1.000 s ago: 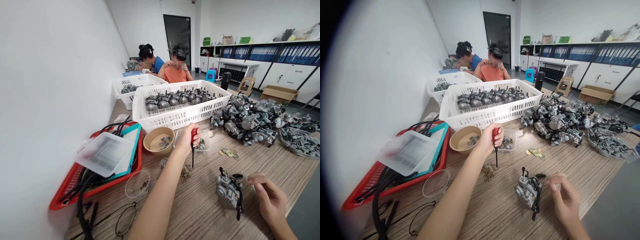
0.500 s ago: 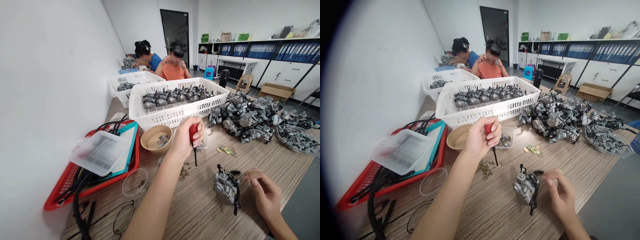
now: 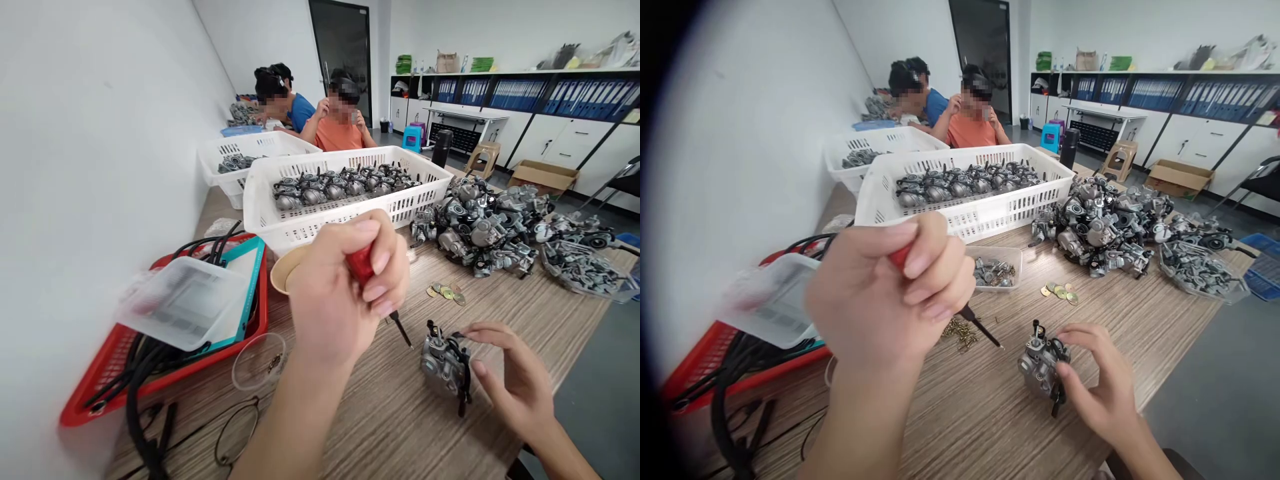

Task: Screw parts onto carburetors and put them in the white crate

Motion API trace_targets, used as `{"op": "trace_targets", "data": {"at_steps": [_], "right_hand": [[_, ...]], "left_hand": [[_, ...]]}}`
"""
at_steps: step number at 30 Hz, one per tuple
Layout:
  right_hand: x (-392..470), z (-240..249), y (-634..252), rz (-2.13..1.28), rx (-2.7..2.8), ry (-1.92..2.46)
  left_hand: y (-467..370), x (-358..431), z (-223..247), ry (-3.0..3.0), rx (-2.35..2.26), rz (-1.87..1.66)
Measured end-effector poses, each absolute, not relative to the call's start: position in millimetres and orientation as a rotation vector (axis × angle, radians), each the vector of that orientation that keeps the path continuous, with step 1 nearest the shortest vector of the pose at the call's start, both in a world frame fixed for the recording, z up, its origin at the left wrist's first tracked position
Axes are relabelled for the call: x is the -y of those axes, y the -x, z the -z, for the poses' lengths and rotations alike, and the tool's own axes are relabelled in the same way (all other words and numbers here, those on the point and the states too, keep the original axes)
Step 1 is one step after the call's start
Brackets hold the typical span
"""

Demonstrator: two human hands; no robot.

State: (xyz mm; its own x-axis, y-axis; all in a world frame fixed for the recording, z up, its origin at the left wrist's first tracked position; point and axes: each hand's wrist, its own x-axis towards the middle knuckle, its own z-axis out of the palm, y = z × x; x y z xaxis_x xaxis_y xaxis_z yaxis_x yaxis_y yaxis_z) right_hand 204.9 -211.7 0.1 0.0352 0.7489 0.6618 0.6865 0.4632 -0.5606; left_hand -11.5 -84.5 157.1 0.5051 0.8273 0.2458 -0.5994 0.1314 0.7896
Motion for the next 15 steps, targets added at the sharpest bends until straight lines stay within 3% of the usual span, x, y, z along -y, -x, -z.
{"op": "trace_targets", "data": {"at_steps": [7,15], "right_hand": [[199,-41,-161,-0.213,1.888,1.279],[199,-38,-155,-0.436,1.700,1.184]], "left_hand": [[24,101,-164,-0.962,-0.167,-1.078],[34,112,-159,-0.856,-0.211,-1.189]]}}
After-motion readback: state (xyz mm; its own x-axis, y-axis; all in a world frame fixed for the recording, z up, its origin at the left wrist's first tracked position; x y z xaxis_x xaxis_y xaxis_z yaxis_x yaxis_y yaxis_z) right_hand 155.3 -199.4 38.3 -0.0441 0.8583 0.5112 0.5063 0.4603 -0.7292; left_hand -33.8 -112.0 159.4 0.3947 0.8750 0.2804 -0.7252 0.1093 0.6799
